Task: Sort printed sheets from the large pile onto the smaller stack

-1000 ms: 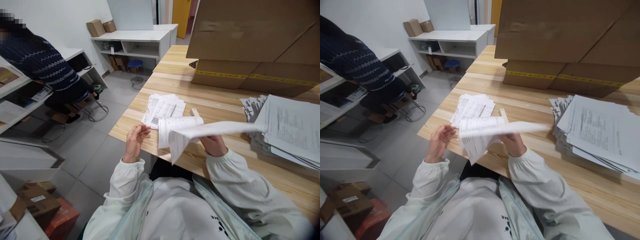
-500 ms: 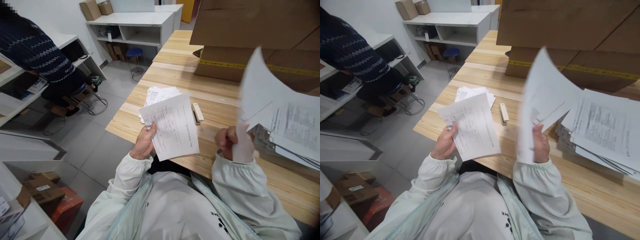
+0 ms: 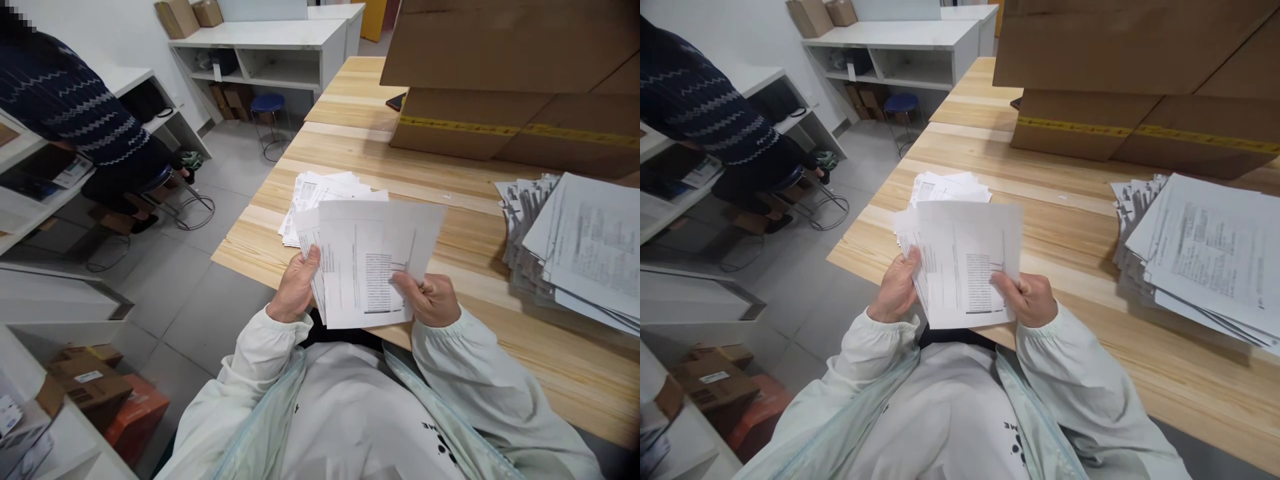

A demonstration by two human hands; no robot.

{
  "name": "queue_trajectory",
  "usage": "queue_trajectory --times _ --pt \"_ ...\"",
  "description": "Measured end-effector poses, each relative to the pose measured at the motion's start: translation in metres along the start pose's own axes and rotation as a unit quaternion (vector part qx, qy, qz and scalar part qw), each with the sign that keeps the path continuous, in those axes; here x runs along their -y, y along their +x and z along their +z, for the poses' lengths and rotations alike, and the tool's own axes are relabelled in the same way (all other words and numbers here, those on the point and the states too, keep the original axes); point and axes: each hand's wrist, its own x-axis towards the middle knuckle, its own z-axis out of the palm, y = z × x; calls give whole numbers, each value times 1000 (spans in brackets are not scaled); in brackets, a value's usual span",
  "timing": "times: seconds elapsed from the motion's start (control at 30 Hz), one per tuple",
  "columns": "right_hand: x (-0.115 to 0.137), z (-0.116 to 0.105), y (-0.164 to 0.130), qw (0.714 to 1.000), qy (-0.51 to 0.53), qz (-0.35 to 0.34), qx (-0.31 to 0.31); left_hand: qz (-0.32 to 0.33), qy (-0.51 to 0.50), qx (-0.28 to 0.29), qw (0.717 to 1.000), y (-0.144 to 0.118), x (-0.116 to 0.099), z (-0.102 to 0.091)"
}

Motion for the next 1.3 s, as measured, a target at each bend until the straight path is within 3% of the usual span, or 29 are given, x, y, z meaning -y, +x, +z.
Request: queue_trajectory --times 0.1,0.23,0.33,0.43,0.5,0.6,0.7,0.77,0.9,1.0,1.17,1.3 --pt "2 6 0 999 -41 -34 -9 -1 67 25 997 -4 -2 6" --pt "19 -5 13 986 67 -37 -146 88 149 67 983 -15 -25 26" --pt "37 -20 26 978 158 -86 -101 139 179 151 962 -21 -41 41" --pt "41 -24 29 973 177 -138 -61 149 204 199 947 -20 -40 47" --pt "34 -20 24 974 183 -109 -74 157 221 177 946 -15 -29 43" --pt "18 -11 13 982 164 -14 -93 184 257 150 937 -6 -11 34" --pt "10 -8 7 984 151 -2 -98 196 282 162 925 -2 -3 31" --pt "15 -10 5 985 130 -7 -110 206 282 153 924 -6 -3 36" --pt "38 -24 2 983 83 2 -165 241 231 59 941 -26 5 52" --pt "49 -39 -3 985 60 28 -158 211 206 31 955 -40 22 57" --pt "33 -68 -9 989 35 132 52 44 142 66 987 -36 40 35" --pt "4 -80 4 986 27 164 27 -73 111 67 989 -27 32 5"
